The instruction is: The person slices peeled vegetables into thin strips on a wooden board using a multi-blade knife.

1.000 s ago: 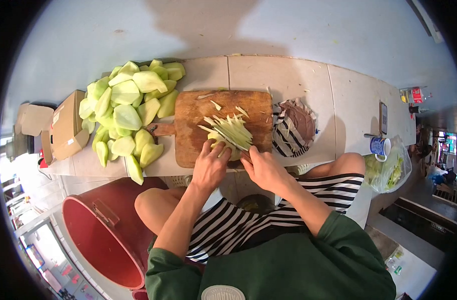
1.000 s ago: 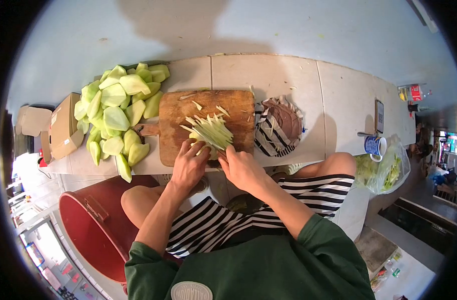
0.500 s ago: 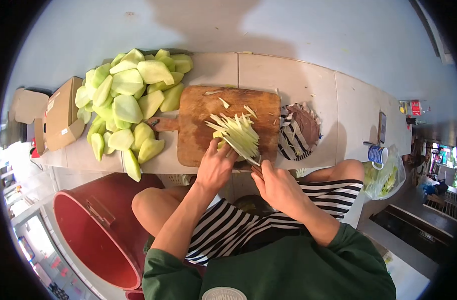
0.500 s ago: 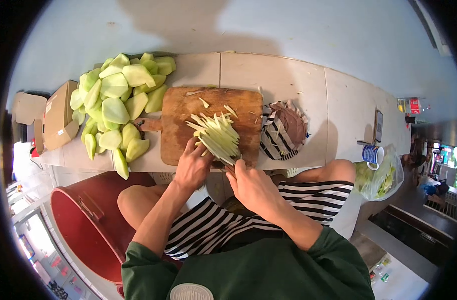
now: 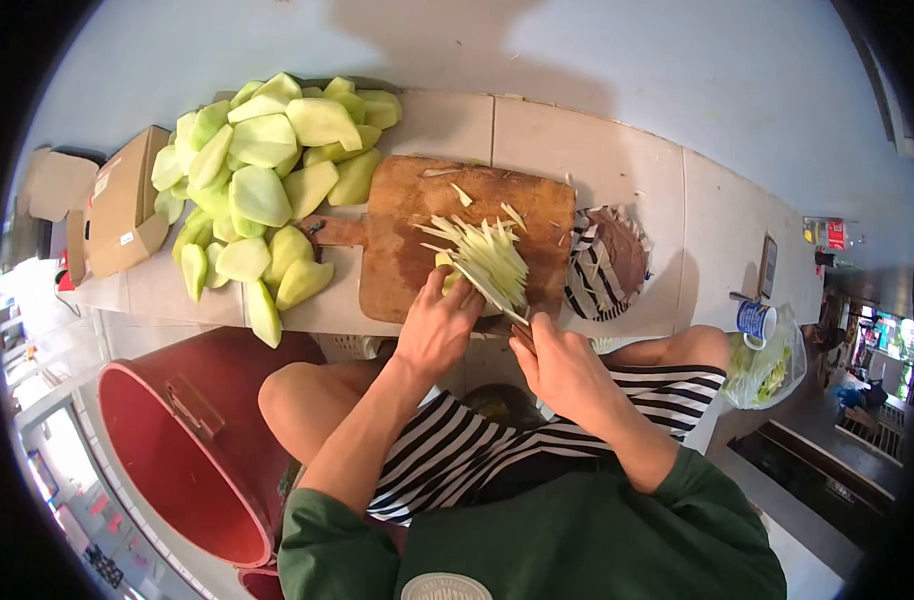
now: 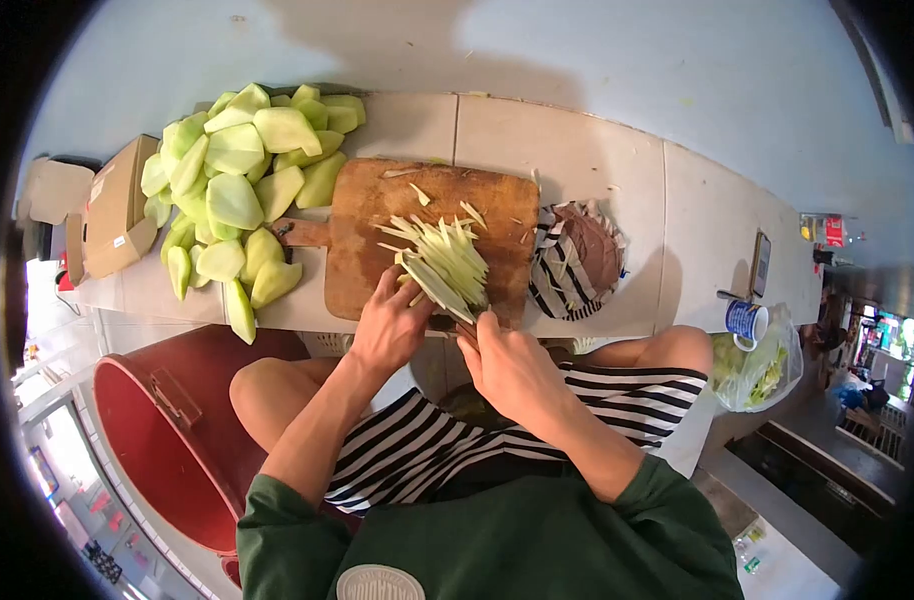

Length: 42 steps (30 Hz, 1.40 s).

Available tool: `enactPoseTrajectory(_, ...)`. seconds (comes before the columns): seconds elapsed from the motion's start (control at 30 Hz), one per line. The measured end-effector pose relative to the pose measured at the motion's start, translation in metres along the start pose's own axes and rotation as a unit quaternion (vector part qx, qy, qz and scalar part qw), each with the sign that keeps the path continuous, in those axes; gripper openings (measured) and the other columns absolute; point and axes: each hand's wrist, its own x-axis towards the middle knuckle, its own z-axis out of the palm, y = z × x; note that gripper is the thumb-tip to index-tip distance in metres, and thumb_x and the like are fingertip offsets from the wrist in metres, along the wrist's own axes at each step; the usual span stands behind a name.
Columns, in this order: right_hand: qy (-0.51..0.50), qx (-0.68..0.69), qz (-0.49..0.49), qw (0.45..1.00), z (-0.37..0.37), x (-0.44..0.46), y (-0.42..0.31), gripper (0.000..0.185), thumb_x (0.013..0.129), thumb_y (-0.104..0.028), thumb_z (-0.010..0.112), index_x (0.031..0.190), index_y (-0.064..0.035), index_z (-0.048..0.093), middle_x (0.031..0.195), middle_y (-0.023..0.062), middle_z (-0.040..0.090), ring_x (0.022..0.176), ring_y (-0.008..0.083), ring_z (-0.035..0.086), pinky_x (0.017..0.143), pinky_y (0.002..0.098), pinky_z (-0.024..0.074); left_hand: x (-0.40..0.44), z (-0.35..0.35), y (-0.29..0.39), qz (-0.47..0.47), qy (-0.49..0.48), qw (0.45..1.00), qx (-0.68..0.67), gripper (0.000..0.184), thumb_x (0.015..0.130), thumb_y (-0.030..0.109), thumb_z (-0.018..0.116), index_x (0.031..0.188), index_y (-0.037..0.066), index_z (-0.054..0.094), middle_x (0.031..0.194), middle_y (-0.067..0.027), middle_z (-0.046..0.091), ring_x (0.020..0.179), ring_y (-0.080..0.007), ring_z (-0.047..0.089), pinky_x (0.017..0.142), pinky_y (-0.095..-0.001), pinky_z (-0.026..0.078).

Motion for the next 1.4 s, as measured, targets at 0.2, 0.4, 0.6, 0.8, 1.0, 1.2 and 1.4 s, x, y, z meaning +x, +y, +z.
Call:
enactPoseTrajectory(0.2, 0.038, 0.0, -0.014, 0.999, 0.036, 0.026, 0.027, 0.028, 0.101, -0.02, 0.062, 0.099, 0.0045, 0.048, 0.069, 0.0306, 0.064, 0.069, 0.0513, 0.066, 0.058, 0.0568, 0.0514, 0.004, 0.001, 0.0, -0.007, 0.038, 0.999, -0.012, 0.035, 0.076, 0.01, 0.064, 0.11, 0.005, 0.072, 0.122, -0.0115, 0.064, 0.121, -0.0373, 0.055, 0.105, -0.044, 0.049)
enactPoseTrajectory(0.4, 0.011, 0.0, 0.006, 1.0, -0.001, 0.004, -0.004, 0.028, 0.101, -0.02, 0.062, 0.098, 0.004, 0.049, 0.068, 0.0305, 0.063, 0.068, 0.0519, 0.065, 0.056, 0.0577, 0.0503, 0.001, -0.001, 0.002, -0.015, 0.044, 0.999, -0.012, 0.035, 0.076, 0.01, 0.065, 0.11, 0.005, 0.072, 0.122, -0.0118, 0.064, 0.122, -0.038, 0.055, 0.105, -0.0434, 0.05)
enactPoseTrajectory(0.6, 0.042, 0.003, -0.014, 0.999, 0.042, 0.021, 0.024, 0.028, 0.1, -0.02, 0.062, 0.099, 0.0039, 0.049, 0.069, 0.0313, 0.063, 0.069, 0.0535, 0.063, 0.058, 0.0589, 0.0499, -0.001, -0.001, 0.004, -0.013, 0.052, 0.998, -0.018, 0.036, 0.076, 0.01, 0.065, 0.111, 0.005, 0.072, 0.124, -0.0124, 0.064, 0.123, -0.0382, 0.054, 0.105, -0.0434, 0.05)
enactPoseTrajectory(0.8, 0.04, -0.024, -0.038, 0.998, 0.017, 0.014, 0.009, 0.029, 0.102, -0.021, 0.06, 0.097, 0.0052, 0.049, 0.064, 0.0298, 0.063, 0.065, 0.05, 0.066, 0.056, 0.0552, 0.054, 0.003, 0.004, -0.001, -0.009, 0.056, 0.998, -0.023, 0.034, 0.077, 0.01, 0.065, 0.11, 0.006, 0.073, 0.123, -0.0121, 0.064, 0.123, -0.0393, 0.054, 0.105, -0.0448, 0.05)
enactPoseTrajectory(1.0, 0.01, 0.018, 0.012, 1.0, 0.015, 0.008, 0.008, 0.027, 0.1, -0.019, 0.062, 0.098, 0.0041, 0.048, 0.071, 0.0324, 0.063, 0.072, 0.0546, 0.063, 0.062, 0.0604, 0.049, -0.002, 0.005, -0.002, -0.004, 0.037, 0.999, -0.022, 0.036, 0.079, 0.012, 0.064, 0.114, 0.006, 0.071, 0.124, -0.0125, 0.061, 0.125, -0.0411, 0.052, 0.104, -0.0449, 0.051)
enactPoseTrajectory(1.2, 0.046, 0.03, -0.007, 0.998, 0.046, 0.024, 0.025, 0.025, 0.099, -0.016, 0.063, 0.1, 0.0051, 0.05, 0.072, 0.0327, 0.064, 0.073, 0.0541, 0.063, 0.062, 0.0601, 0.049, -0.002, 0.007, -0.001, -0.001, 0.048, 0.999, -0.016, 0.034, 0.08, 0.012, 0.063, 0.112, 0.004, 0.071, 0.124, -0.0138, 0.061, 0.124, -0.0413, 0.052, 0.105, -0.0443, 0.05)
enactPoseTrajectory(1.4, 0.049, 0.027, -0.03, 0.998, 0.042, 0.027, 0.03, 0.029, 0.101, -0.02, 0.06, 0.098, 0.0066, 0.049, 0.066, 0.0324, 0.063, 0.069, 0.0527, 0.066, 0.061, 0.059, 0.0531, -0.001, -0.015, 0.008, -0.016, 0.074, 0.996, -0.045, 0.032, 0.078, 0.007, 0.067, 0.109, 0.004, 0.071, 0.121, -0.0149, 0.062, 0.121, -0.0392, 0.052, 0.104, -0.0441, 0.048)
